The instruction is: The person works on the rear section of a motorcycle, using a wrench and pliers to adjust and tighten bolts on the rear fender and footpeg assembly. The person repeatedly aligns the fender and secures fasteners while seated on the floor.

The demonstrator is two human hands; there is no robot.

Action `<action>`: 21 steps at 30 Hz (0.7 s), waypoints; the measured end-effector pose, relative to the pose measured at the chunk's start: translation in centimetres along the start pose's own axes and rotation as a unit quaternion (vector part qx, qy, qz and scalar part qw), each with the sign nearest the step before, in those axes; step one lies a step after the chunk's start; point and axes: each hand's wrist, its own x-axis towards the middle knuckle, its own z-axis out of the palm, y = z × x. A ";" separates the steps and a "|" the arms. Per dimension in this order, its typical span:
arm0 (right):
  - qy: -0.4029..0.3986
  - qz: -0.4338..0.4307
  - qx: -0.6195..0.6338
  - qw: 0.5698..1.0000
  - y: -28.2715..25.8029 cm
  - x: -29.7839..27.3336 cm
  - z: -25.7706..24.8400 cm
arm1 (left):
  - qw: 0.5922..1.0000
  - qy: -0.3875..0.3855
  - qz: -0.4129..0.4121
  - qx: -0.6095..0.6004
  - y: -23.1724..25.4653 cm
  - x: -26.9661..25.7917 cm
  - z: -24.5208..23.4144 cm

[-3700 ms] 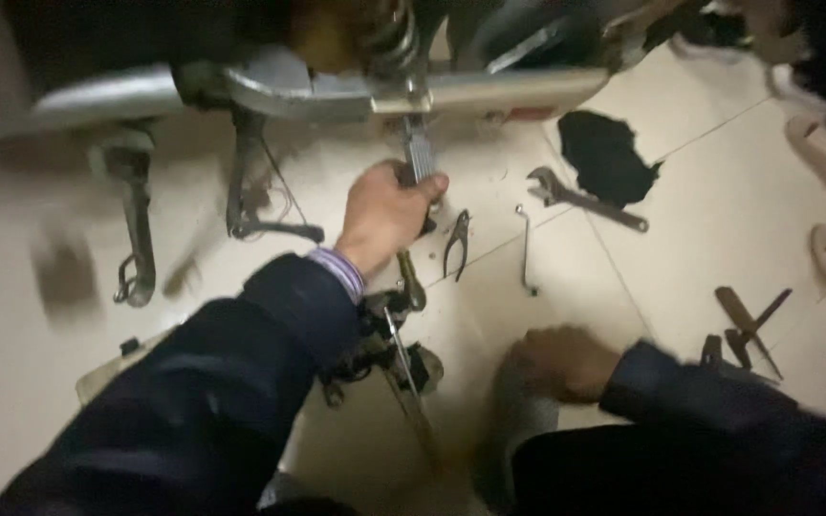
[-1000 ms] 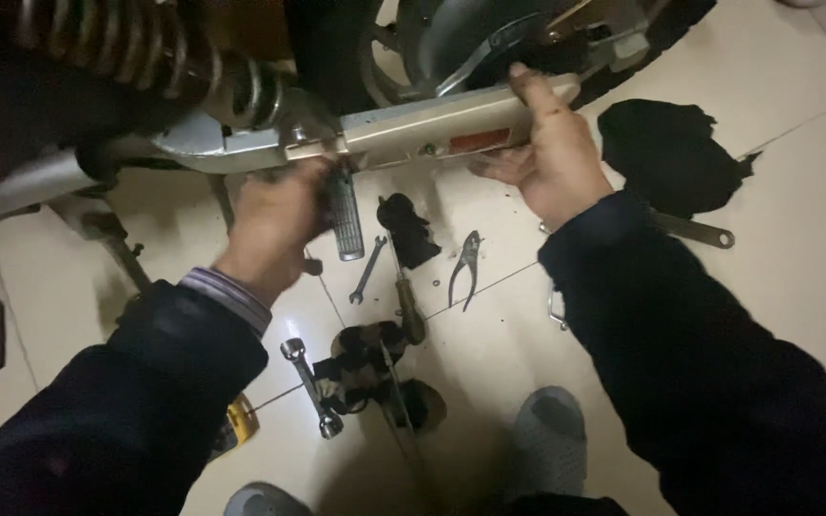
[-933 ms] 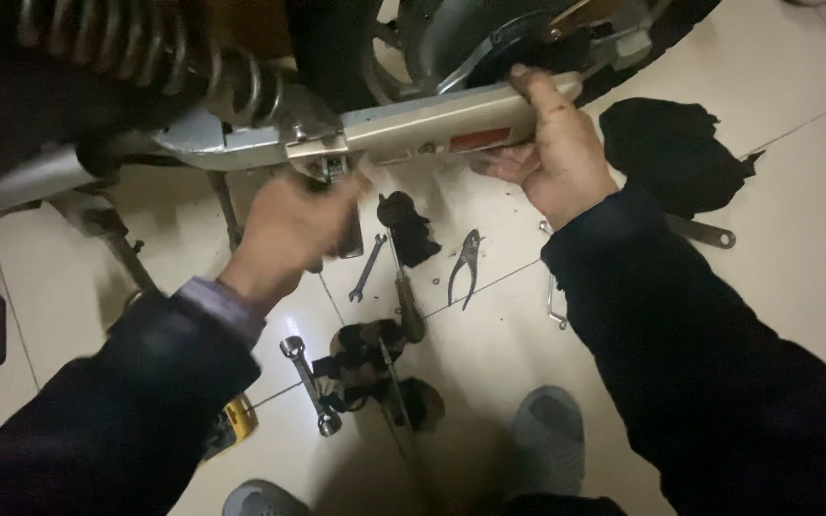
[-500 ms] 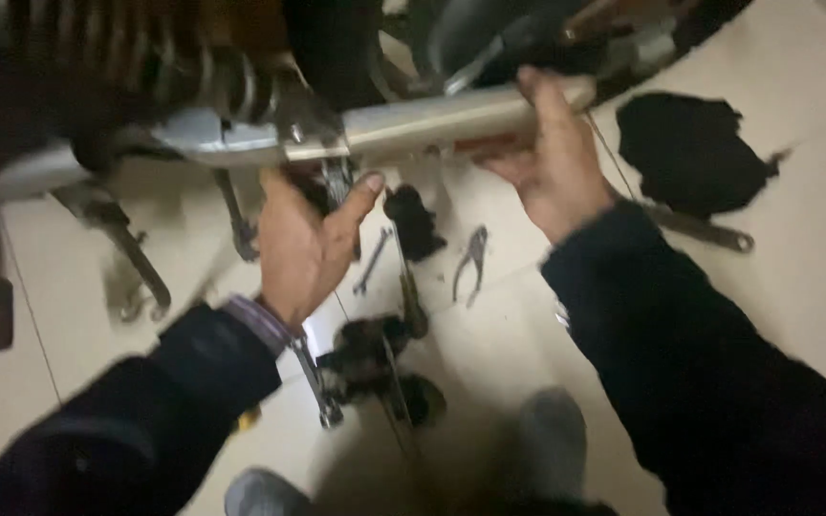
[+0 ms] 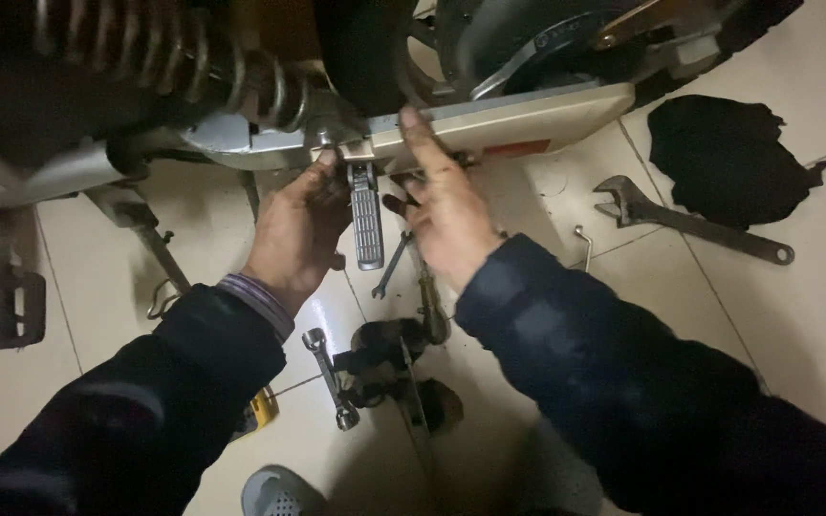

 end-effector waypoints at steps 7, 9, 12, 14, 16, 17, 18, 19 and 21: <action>0.058 0.019 0.063 0.996 1.0 2.7 1.1 | 0.995 -0.026 0.026 -0.097 -2.0 2.1 -1.3; 0.078 0.024 0.081 0.993 0.7 3.0 1.5 | 0.994 -0.044 0.058 -0.083 -5.0 7.0 -4.1; 0.121 -0.006 0.107 0.987 -0.6 0.7 4.8 | 0.992 -0.033 0.063 -0.106 -1.9 0.6 0.9; 0.128 -0.008 0.094 0.987 1.5 3.9 2.5 | 0.995 0.021 0.047 -0.087 -1.3 -1.2 2.6; 0.130 -0.018 0.081 0.988 1.9 5.2 1.5 | 0.994 0.069 0.039 -0.069 -0.6 -2.0 4.2; 0.123 -0.009 0.092 0.988 1.4 5.0 1.5 | 0.991 0.097 0.063 -0.067 -0.5 -2.0 4.9; 0.115 0.001 0.103 0.988 1.0 4.7 1.5 | 0.986 0.124 0.087 -0.066 -0.4 -2.0 5.5; 0.115 -0.001 0.102 0.988 1.1 4.9 1.4 | 0.986 0.122 0.088 -0.067 -0.4 -1.8 5.5; 0.108 0.000 0.113 0.988 1.5 5.1 1.1 | 0.984 0.150 0.078 -0.052 -0.6 -1.4 5.4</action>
